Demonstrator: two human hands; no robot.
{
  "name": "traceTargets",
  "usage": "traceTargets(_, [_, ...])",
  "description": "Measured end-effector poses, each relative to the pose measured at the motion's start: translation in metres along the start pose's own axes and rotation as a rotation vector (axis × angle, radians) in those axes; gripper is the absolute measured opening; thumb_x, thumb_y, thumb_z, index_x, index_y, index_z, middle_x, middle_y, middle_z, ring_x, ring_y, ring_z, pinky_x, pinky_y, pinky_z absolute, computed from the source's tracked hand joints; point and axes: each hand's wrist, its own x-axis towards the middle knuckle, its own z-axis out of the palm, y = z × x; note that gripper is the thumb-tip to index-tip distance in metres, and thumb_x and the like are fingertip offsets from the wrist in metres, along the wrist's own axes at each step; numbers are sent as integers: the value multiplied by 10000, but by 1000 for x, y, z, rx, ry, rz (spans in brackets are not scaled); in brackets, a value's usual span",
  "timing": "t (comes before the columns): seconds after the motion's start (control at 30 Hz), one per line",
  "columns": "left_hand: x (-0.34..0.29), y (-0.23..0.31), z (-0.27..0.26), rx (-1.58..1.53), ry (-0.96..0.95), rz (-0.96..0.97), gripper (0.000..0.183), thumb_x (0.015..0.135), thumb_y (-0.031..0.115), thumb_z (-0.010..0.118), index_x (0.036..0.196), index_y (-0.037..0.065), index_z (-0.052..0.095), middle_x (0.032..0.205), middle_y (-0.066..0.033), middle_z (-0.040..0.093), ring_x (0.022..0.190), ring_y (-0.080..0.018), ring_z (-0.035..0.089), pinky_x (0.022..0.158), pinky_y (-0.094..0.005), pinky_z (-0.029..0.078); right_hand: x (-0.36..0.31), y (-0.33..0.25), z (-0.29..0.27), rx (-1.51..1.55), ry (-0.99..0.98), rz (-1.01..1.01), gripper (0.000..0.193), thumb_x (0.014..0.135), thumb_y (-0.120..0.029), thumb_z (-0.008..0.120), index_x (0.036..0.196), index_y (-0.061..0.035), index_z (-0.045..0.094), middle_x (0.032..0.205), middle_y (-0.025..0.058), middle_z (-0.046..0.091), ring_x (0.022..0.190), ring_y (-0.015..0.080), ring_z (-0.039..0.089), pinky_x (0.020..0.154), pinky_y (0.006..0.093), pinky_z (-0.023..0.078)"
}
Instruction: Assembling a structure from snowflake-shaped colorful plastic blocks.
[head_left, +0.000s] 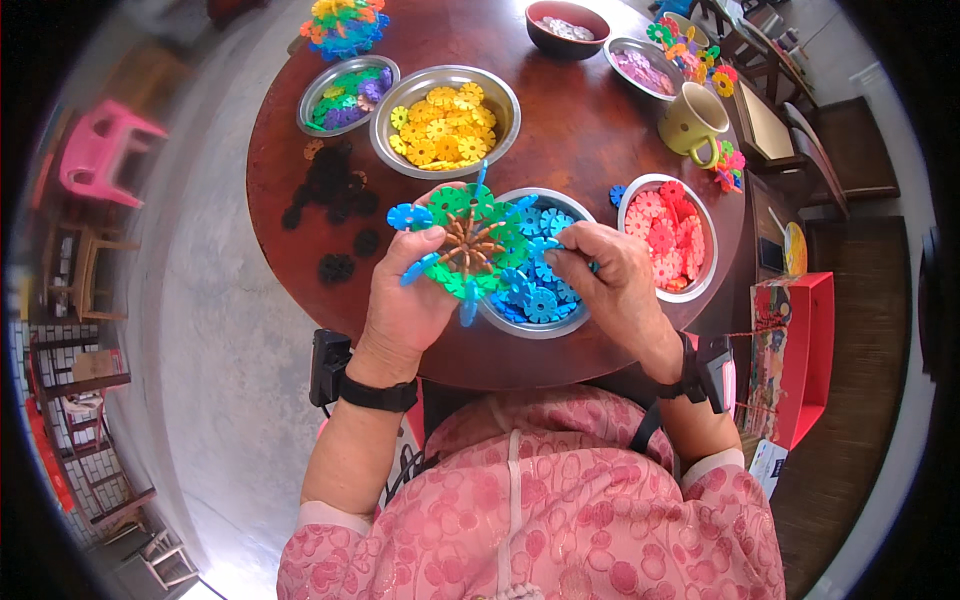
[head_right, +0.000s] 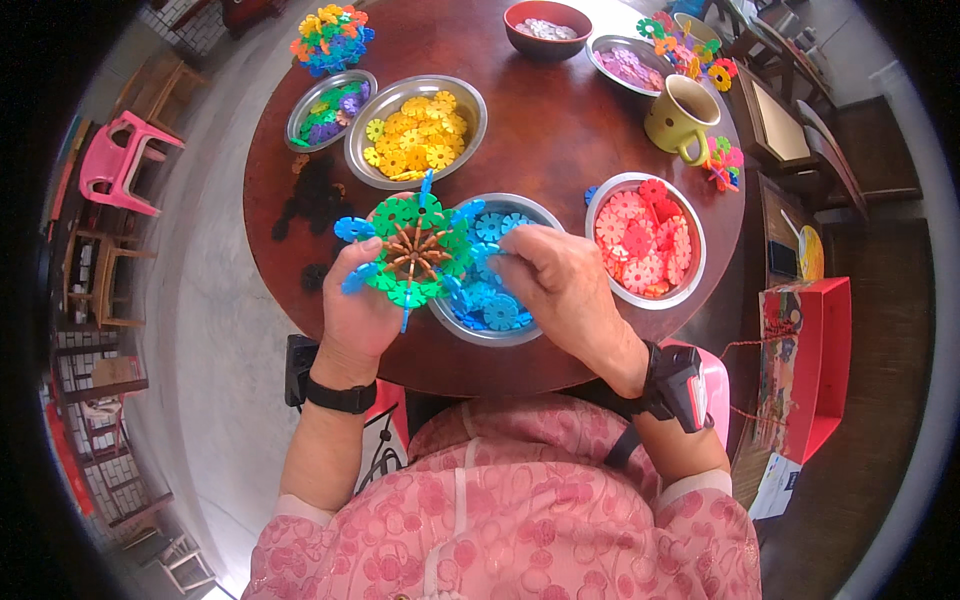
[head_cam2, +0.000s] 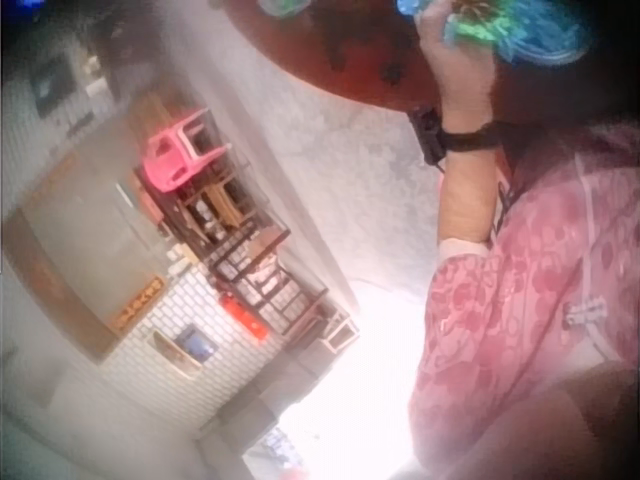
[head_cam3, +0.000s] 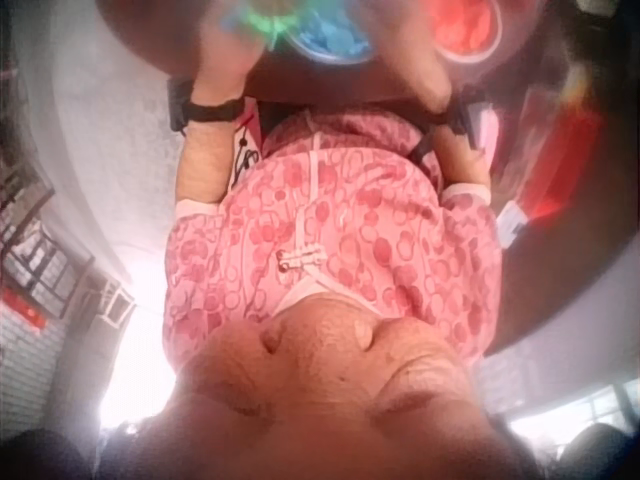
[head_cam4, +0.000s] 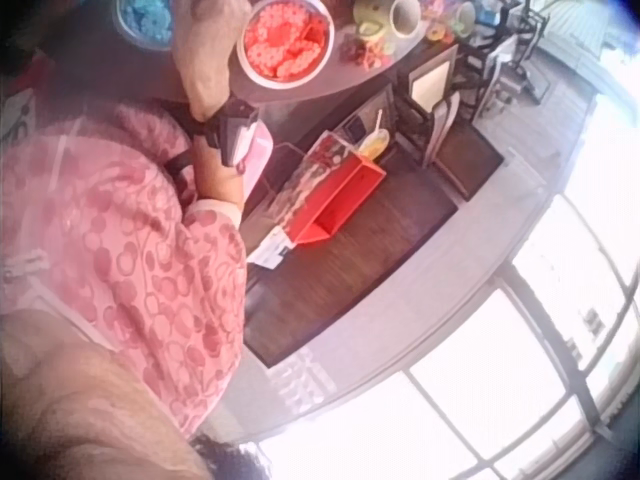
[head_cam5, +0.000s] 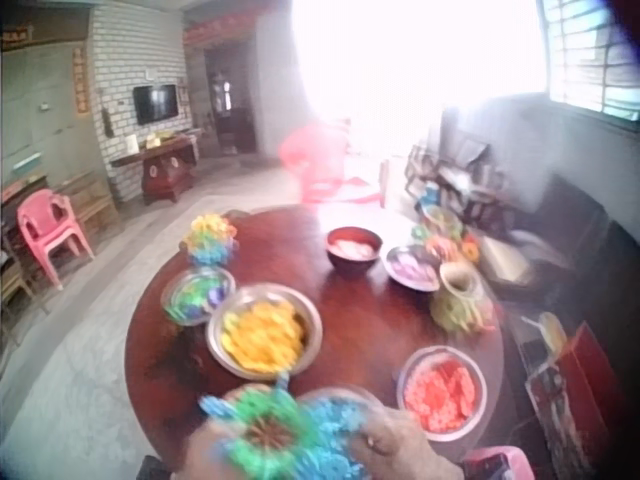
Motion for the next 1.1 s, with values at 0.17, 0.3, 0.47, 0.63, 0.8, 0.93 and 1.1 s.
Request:
traceTargets(0.17, [2,3,-4,-33,34,-4,470,882,214,519,1303,17,446,1233,-154,557,1132,-275,562,986,-428,449,7,9,-4,134,3,101,83,854,-80,635,828,-7,603,681,134,574,607,240,587,551,322,443])
traceTargets(0.3, [6,14,-21,-198,34,-9,461,919,322,495,1271,25,488,1249,-179,562,1129,-321,568,958,-452,470,6,15,-18,312,72,294,127,907,-109,597,851,3,621,687,30,617,620,83,577,560,242,459])
traceTargets(0.47, [9,15,-16,-307,120,12,476,926,417,491,1228,49,527,1234,-181,579,1137,-355,563,928,-468,492,-4,24,-20,1097,-49,636,143,918,-141,576,910,-10,631,704,74,655,584,129,622,540,232,507])
traceTargets(0.63, [7,10,-23,-216,85,28,677,945,451,475,1369,-61,350,1403,-274,378,1294,-445,381,1020,-469,441,-13,29,-6,1416,-118,797,136,929,-143,556,893,-24,611,720,100,672,537,156,631,519,256,534])
traceTargets(0.8, [7,9,-17,-223,44,-10,650,953,461,447,1376,-27,365,1410,-263,384,1290,-443,391,1038,-518,400,-11,26,-11,1418,-114,784,150,935,-158,554,904,-21,608,722,98,668,554,155,631,539,255,535])
traceTargets(0.93, [6,16,-21,-235,34,-18,650,948,479,447,1372,-9,381,1402,-249,406,1291,-428,400,1037,-529,392,-14,20,-22,657,-11,557,143,889,-140,612,845,-4,611,708,110,650,618,167,635,566,289,501])
traceTargets(1.1, [6,22,-30,-235,8,37,655,933,506,460,1357,9,413,1378,-235,443,1294,-401,410,1033,-516,400,-24,18,-21,-145,-107,69,126,800,-112,676,796,-5,610,726,132,592,693,319,617,615,389,489])
